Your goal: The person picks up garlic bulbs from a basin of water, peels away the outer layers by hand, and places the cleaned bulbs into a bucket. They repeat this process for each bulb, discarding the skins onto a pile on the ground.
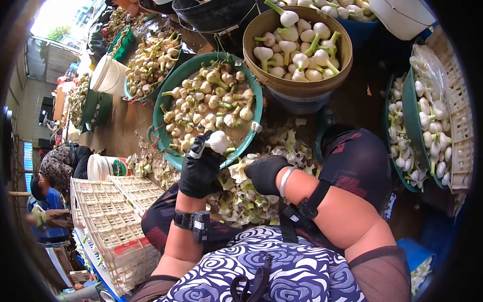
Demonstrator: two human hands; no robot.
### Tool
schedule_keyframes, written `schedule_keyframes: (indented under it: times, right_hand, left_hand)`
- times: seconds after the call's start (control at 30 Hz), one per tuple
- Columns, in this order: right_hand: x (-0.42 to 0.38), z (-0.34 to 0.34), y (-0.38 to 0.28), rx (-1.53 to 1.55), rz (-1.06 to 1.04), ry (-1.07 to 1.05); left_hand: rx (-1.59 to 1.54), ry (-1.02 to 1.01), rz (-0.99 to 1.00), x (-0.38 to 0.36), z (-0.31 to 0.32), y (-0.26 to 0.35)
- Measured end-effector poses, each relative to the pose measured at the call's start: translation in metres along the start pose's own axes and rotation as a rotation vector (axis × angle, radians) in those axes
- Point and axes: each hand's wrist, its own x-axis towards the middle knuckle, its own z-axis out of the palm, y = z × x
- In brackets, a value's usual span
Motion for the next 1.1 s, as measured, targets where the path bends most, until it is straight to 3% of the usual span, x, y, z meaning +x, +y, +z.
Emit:
schedule_keyframes:
  times: [0.03,0.07,0.13,0.2,0.27,0.33,0.43,0.5,0.53,0.67,0.7,0.73,0.8,0.83,0.87,0.93,1.0,1.1]
  right_hand:
    - [-0.003,-0.004,-0.002,0.001,0.007,-0.037]
    - [-0.004,-0.002,-0.002,0.007,0.011,-0.036]
    - [-0.003,0.004,-0.004,0.016,0.041,-0.055]
    - [-0.002,0.005,-0.006,0.054,0.047,-0.077]
    - [0.000,0.002,-0.003,0.145,0.019,-0.076]
    - [-0.001,0.001,0.001,0.084,0.083,-0.182]
    - [0.002,0.007,0.006,-0.038,0.047,-0.203]
    - [-0.004,0.000,0.004,-0.015,0.034,-0.145]
    - [-0.005,-0.004,0.003,-0.011,0.043,-0.149]
    - [-0.008,-0.017,0.008,0.070,0.038,-0.163]
    - [-0.008,-0.013,0.009,0.102,0.035,-0.023]
    - [-0.007,-0.011,0.011,0.137,0.029,0.119]
    - [0.000,-0.005,0.019,0.147,0.025,0.167]
    - [0.001,-0.005,0.022,0.143,0.040,0.270]
    - [0.003,-0.007,0.024,0.133,0.051,0.374]
    - [0.006,-0.023,0.021,0.216,0.131,0.275]
    - [0.020,-0.005,0.030,0.405,0.013,0.840]
    - [0.035,-0.003,0.030,0.545,-0.071,0.904]
  left_hand:
    - [0.193,-0.008,-0.060,0.003,-0.010,0.001]
    - [0.195,-0.011,-0.067,0.007,-0.012,0.009]
    - [1.293,-0.246,0.322,0.033,-0.012,0.032]
    - [0.163,-0.291,0.170,0.060,0.054,0.084]
    - [-0.041,-0.286,0.189,0.078,0.096,0.124]
    - [0.247,-0.332,0.269,0.102,0.082,0.106]
    - [0.836,-0.037,0.001,0.122,-0.005,0.032]
    - [1.128,0.050,-0.101,0.121,-0.053,-0.025]
    - [1.131,0.078,-0.193,0.129,-0.083,-0.047]
    - [1.502,0.095,-0.021,0.158,-0.107,-0.094]
    - [1.638,0.116,0.075,0.164,-0.107,-0.098]
    - [1.636,0.110,0.073,0.172,-0.113,-0.098]
    - [1.446,0.219,-0.121,0.183,-0.128,-0.092]
    - [1.127,0.263,-0.190,0.177,-0.122,-0.083]
    - [1.005,0.225,-0.149,0.167,-0.115,-0.070]
    - [0.800,0.178,-0.138,0.135,-0.086,-0.037]
    - [0.692,0.147,-0.131,0.103,-0.054,-0.010]
    - [0.542,0.017,-0.143,0.053,-0.010,0.018]
